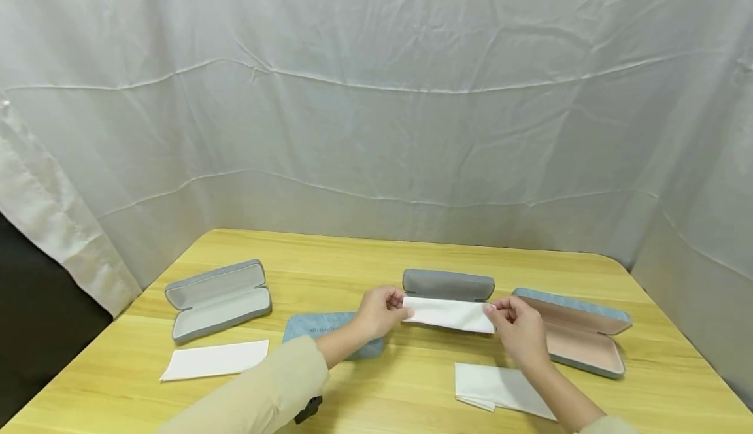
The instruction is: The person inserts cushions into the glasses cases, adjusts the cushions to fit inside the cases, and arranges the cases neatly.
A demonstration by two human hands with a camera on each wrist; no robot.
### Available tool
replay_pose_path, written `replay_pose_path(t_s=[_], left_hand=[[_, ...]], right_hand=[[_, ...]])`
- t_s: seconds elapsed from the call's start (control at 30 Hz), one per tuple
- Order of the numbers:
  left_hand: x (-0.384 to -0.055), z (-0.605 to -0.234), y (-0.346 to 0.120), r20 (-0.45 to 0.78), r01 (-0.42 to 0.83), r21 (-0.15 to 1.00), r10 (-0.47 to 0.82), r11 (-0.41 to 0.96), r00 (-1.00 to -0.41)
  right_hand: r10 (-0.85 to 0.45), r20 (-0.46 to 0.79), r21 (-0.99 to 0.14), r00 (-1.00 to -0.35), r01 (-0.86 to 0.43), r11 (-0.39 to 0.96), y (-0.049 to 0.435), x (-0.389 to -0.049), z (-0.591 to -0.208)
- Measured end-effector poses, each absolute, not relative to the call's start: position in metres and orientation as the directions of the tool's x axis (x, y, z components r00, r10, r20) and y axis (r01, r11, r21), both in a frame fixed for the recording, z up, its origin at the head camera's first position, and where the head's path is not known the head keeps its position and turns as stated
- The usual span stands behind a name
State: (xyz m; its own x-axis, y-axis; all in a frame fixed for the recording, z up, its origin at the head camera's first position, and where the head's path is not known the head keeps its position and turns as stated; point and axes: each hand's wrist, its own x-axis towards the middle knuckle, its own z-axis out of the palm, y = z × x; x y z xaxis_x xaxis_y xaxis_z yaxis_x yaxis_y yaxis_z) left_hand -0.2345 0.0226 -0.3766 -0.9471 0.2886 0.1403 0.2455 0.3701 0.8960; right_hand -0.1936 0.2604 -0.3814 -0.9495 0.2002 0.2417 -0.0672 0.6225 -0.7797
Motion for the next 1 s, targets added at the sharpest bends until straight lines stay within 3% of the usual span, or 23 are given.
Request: replay_pose_path(t_s=[0.43,1.0], left_hand=[[-0.256,-0.384,0.032,0.145,0.230,0.857,0.213,0.460,-0.966],[-0.260,-0.392,0.052,0.161,0.204,0.758,0.125,0.620,-0.979]], right_hand=[[0.186,0.284,-0.691,-0.940,-0.066,0.720,0.262,-0.215,-0.384],[0.136,0.223,-0.612,-0.965,-0.030,0.790,0.265,-0.231,-0.394]])
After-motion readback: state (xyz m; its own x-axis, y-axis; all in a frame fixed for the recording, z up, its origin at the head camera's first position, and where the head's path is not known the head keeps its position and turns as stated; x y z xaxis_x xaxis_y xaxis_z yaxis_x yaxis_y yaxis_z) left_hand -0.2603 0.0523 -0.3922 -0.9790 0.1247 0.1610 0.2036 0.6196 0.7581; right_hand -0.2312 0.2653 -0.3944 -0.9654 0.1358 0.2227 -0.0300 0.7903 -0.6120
